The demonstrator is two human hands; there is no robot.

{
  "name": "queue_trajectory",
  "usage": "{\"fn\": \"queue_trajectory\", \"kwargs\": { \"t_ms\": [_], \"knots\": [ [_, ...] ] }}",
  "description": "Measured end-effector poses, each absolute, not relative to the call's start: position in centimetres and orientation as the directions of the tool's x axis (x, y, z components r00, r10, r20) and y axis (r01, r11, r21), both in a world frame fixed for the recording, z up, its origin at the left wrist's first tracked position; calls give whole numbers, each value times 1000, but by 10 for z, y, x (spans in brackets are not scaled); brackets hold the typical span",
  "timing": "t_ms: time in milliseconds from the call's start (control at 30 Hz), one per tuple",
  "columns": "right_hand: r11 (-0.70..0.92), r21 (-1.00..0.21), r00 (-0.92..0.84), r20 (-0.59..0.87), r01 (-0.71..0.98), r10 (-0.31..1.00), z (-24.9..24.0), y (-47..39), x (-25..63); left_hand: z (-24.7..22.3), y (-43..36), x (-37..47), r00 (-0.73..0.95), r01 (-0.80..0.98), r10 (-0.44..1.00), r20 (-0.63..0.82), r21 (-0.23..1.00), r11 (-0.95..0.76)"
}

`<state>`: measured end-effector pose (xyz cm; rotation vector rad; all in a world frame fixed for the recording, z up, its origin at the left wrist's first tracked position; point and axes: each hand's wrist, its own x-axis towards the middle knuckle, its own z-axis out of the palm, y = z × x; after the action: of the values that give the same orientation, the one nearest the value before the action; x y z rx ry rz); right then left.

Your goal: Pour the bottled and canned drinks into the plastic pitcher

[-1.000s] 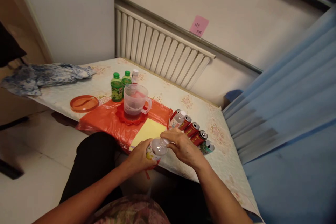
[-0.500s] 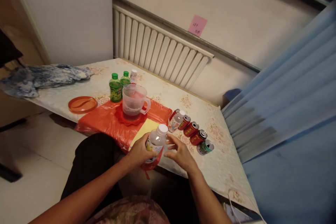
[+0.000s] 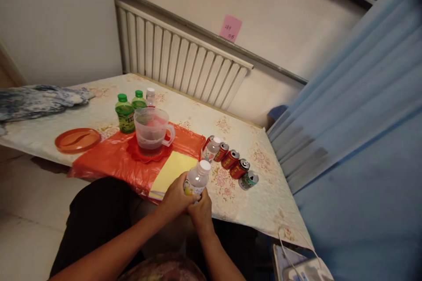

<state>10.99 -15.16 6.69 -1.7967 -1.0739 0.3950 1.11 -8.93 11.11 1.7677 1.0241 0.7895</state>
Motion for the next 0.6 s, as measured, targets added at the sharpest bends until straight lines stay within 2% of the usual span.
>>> {"fn": "queue_trajectory", "kwargs": {
  "t_ms": [167, 300, 400, 467, 600],
  "knots": [
    [-132, -868, 625, 231, 478, 746, 57, -155, 131, 89, -77, 22, 630, 148, 748, 207, 914, -377],
    [-188, -861, 723, 256, 472, 641, 50, -148, 166, 63, -47, 21, 577, 391, 776, 254, 748, -536],
    [-243, -830, 756, 285, 502, 589, 44, -137, 191, 46, -21, 15, 578, 568, 758, 301, 519, -639],
    [-288, -805, 776, 303, 519, 553, 40, -129, 204, 38, -7, 11, 587, 605, 749, 307, 449, -658],
    [-318, -775, 801, 371, 546, 470, 29, -111, 221, 27, 2, 5, 589, 640, 748, 306, 389, -663]
  ]
}}
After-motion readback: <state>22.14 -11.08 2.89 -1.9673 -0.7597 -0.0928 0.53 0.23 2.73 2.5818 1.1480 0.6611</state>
